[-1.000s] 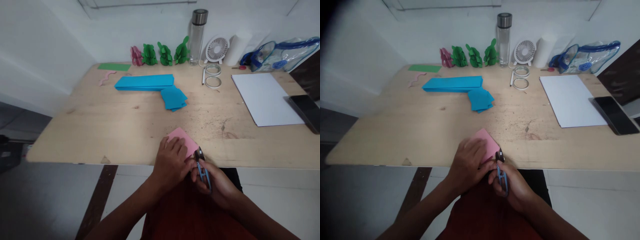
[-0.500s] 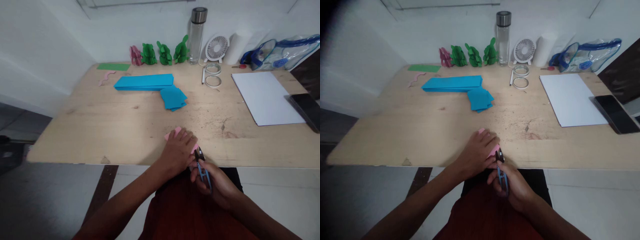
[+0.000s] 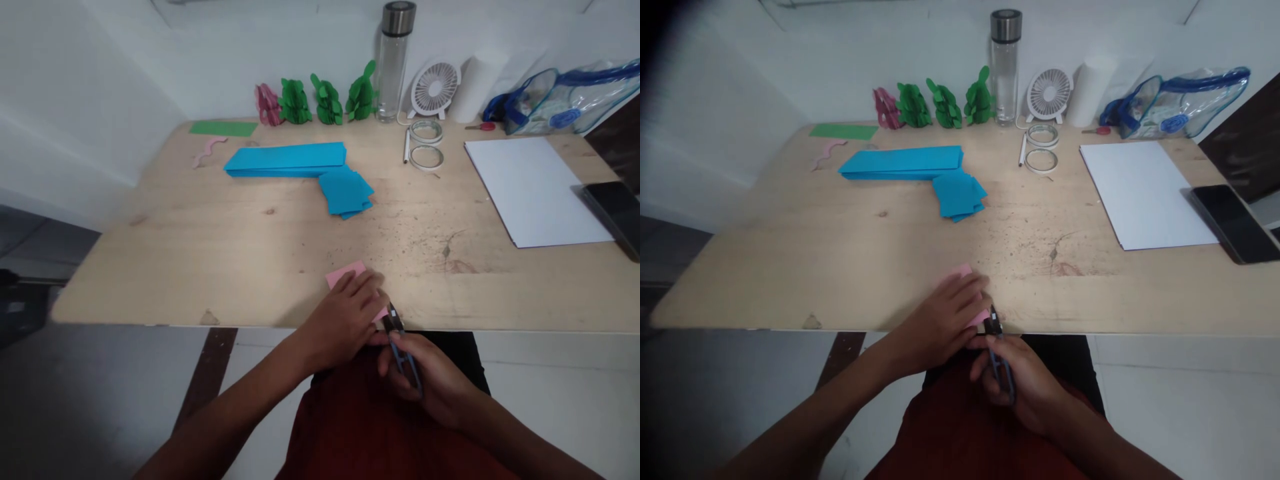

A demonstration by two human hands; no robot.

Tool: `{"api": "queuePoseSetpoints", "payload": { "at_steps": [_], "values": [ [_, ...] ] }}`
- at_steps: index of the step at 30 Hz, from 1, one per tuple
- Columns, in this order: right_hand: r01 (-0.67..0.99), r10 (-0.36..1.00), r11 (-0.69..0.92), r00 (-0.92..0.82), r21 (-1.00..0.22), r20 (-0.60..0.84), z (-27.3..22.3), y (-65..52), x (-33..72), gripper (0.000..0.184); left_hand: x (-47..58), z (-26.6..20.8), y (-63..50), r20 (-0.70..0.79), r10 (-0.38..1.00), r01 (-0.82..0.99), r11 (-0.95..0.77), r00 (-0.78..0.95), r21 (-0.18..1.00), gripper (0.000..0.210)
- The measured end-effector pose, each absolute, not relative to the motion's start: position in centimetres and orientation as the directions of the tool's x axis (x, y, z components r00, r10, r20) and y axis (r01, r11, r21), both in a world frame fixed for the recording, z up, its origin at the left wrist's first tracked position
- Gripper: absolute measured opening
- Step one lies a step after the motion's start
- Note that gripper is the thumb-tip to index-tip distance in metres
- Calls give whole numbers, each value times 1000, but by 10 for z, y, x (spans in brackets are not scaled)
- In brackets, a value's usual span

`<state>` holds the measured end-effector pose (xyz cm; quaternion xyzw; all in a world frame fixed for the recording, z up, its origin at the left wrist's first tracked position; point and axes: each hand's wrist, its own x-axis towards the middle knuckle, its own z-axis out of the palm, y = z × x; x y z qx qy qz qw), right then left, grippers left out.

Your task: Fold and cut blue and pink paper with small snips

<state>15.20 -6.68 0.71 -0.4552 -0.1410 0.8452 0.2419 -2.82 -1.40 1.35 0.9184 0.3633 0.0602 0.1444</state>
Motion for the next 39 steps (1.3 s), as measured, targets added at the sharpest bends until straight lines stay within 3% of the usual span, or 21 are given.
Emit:
{"api": "queuePoseSetpoints", "payload": {
  "at_steps": [5,14,21,29,39],
  "values": [
    [-311,551,-834,-427,-456,-717,4,-68,151,33,-34,-9,-35,137,713,683,-699,687,214,40],
    [-300,565,-825,-406,-479,-718,-1,-70,149,29,-40,-30,-51,228,736,737,-669,637,99,43],
    [-193,542,-836,-435,-514,-719,-8,-75,153,41,-52,-30,-50,288,670,671,-733,684,112,39],
    [-258,498,-867,-440,-426,-747,-9,-79,148,33,-56,-36,-51,381,626,642,-760,680,103,36],
    [-252,532,-847,-382,-469,-756,-3,-82,142,38,-57,-39,-53,392,638,646,-752,663,134,35]
  ]
}}
